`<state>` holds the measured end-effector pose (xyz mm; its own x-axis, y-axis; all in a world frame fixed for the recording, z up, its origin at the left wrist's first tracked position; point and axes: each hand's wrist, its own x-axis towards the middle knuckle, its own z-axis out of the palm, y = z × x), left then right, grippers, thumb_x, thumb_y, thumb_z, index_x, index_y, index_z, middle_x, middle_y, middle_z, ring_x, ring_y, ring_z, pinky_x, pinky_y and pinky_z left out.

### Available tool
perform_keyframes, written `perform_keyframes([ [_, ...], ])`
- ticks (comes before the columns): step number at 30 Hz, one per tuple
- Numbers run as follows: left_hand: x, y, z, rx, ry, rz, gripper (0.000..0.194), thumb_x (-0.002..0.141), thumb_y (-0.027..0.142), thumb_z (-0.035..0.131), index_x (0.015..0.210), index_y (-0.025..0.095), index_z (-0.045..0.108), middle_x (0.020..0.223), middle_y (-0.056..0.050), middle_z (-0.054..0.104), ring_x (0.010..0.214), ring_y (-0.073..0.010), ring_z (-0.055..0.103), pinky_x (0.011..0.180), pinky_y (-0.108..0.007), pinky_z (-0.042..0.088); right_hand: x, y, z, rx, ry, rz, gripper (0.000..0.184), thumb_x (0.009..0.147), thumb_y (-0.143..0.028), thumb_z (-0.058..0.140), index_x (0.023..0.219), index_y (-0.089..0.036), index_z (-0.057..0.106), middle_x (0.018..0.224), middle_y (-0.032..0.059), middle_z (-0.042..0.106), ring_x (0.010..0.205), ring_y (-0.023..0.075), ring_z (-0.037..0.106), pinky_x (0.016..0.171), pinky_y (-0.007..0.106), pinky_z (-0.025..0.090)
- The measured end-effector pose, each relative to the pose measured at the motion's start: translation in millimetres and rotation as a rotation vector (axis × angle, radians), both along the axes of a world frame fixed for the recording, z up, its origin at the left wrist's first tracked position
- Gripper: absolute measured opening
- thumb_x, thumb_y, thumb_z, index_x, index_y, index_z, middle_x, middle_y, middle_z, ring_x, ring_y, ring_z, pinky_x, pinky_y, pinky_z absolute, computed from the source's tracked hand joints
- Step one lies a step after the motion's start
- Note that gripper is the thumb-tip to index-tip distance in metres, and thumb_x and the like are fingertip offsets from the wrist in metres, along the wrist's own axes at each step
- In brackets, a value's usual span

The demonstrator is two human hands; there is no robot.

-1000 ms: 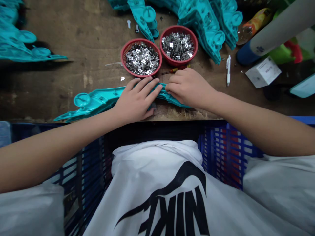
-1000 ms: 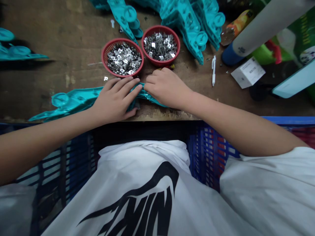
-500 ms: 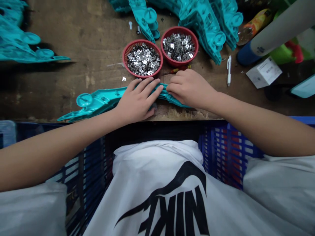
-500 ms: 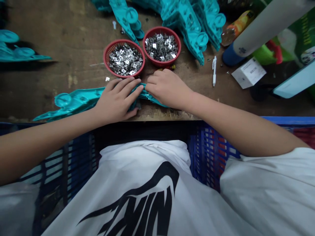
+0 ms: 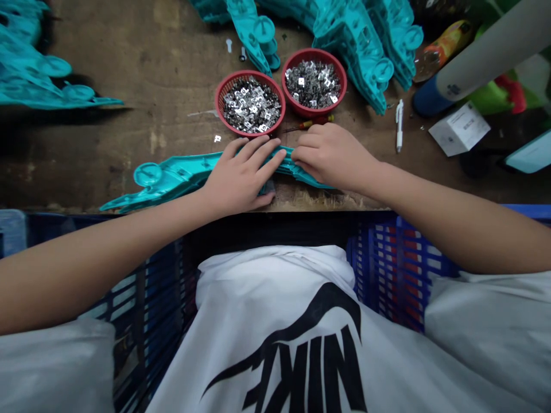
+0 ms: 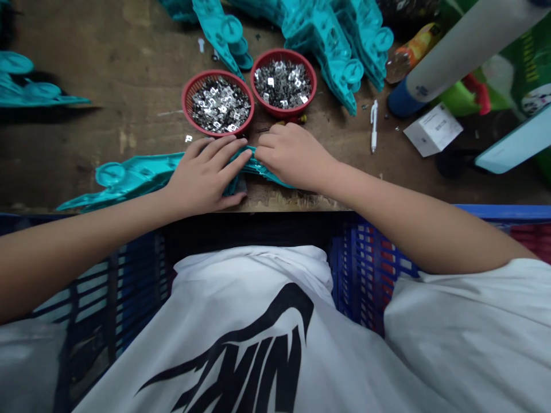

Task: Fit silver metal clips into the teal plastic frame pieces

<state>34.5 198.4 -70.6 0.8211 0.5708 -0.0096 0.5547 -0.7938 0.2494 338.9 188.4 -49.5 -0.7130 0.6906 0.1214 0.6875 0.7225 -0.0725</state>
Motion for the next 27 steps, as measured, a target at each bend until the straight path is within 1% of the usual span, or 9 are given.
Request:
perform_keyframes([
  [5,0.6,-0.7,1.6,0.004,-0.002,-0.002,0.099,0.11,0.042,0.074,0.2,0.023,0.038,0.207,-0.021,0.037,0.193,-0.051,0.036,0.154,-0.073,0.028,-0.1,-0.3,3.8,-0.024,0.013,-0.007,0.044,0.131,-0.032,0.043,0.129,-0.019,0.085,0.115,0.0139,0.08,0.114,0.0323,0.067,0.095,0.047,0.044],
  [8,-0.4,-0.2,1.4,-0.001,0.009,-0.008,0.1,0.11,0.045,0.075,0.199,0.021,0.038,0.207,-0.022,0.037,0.193,-0.0509,0.035,0.155,-0.073,0.026,-0.2,-0.7,6.9,-0.038,-0.014,-0.001,0.045,0.131,-0.032,0.042,0.128,-0.018,0.085,0.12,0.0152,0.081,0.113,0.0327,0.067,0.093,0.047,0.044],
  [11,-2.3,1.3,1.8,-0.001,0.016,-0.021,0.096,0.111,0.05,0.074,0.196,0.018,0.041,0.208,-0.023,0.035,0.194,-0.05,0.035,0.156,-0.071,0.025,-0.3,-1.0,6.6,-0.05,0.005,-0.005,0.042,0.129,-0.031,0.046,0.127,-0.018,0.086,0.12,0.0149,0.081,0.113,0.0328,0.066,0.094,0.046,0.044],
  [14,-4.4,2.3,2.6,0.007,0.019,-0.033,0.093,0.111,0.05,0.073,0.194,0.02,0.045,0.209,-0.021,0.033,0.195,-0.049,0.033,0.157,-0.07,0.024,-0.9,-0.8,5.2,-0.05,0.022,-0.007,0.041,0.129,-0.03,0.046,0.127,-0.019,0.086,0.119,0.0148,0.081,0.114,0.0331,0.066,0.096,0.047,0.044],
  [18,-4.3,-0.3,0.7,0.002,0.01,-0.038,0.095,0.112,0.05,0.073,0.197,0.021,0.041,0.209,-0.021,0.032,0.195,-0.05,0.032,0.157,-0.071,0.024,-2.7,0.5,9.6,-0.055,-0.039,0.012,0.044,0.129,-0.028,0.043,0.128,-0.017,0.085,0.121,0.0163,0.082,0.114,0.0337,0.066,0.095,0.048,0.045],
  [21,-1.2,-1.3,1.8,-0.016,-0.002,-0.027,0.097,0.111,0.048,0.075,0.197,0.021,0.04,0.209,-0.022,0.032,0.194,-0.0525,0.032,0.157,-0.075,0.024,-2.8,1.4,14.0,-0.056,-0.1,0.034,0.045,0.129,-0.028,0.042,0.129,-0.015,0.086,0.12,0.0176,0.083,0.114,0.0342,0.067,0.094,0.048,0.045],
  [22,-0.7,0.4,5.0,-0.031,0.0,-0.03,0.098,0.11,0.048,0.076,0.197,0.02,0.041,0.209,-0.023,0.032,0.194,-0.0531,0.031,0.157,-0.076,0.025,-2.4,1.4,14.5,-0.048,-0.099,0.032,0.044,0.129,-0.028,0.044,0.129,-0.015,0.086,0.118,0.0172,0.083,0.113,0.034,0.068,0.094,0.048,0.045],
  [24,-4.1,8.9,17.6,-0.084,0.009,-0.062,0.1,0.109,0.05,0.08,0.196,0.019,0.041,0.208,-0.024,0.032,0.195,-0.0529,0.03,0.157,-0.076,0.027,-1.5,1.2,14.5,-0.021,-0.059,0.014,0.04,0.126,-0.027,0.049,0.127,-0.017,0.087,0.113,0.0151,0.083,0.11,0.0329,0.068,0.093,0.046,0.044],
  [27,-26.4,31.3,46.2,-0.128,0.022,-0.089,0.106,0.109,0.067,0.084,0.193,0.017,0.045,0.207,-0.024,0.035,0.194,-0.0522,0.031,0.157,-0.073,0.032,-1.3,0.8,13.9,0.006,-0.015,0.006,0.031,0.121,-0.024,0.058,0.12,-0.02,0.088,0.103,0.0125,0.081,0.102,0.0314,0.066,0.088,0.044,0.041],
])
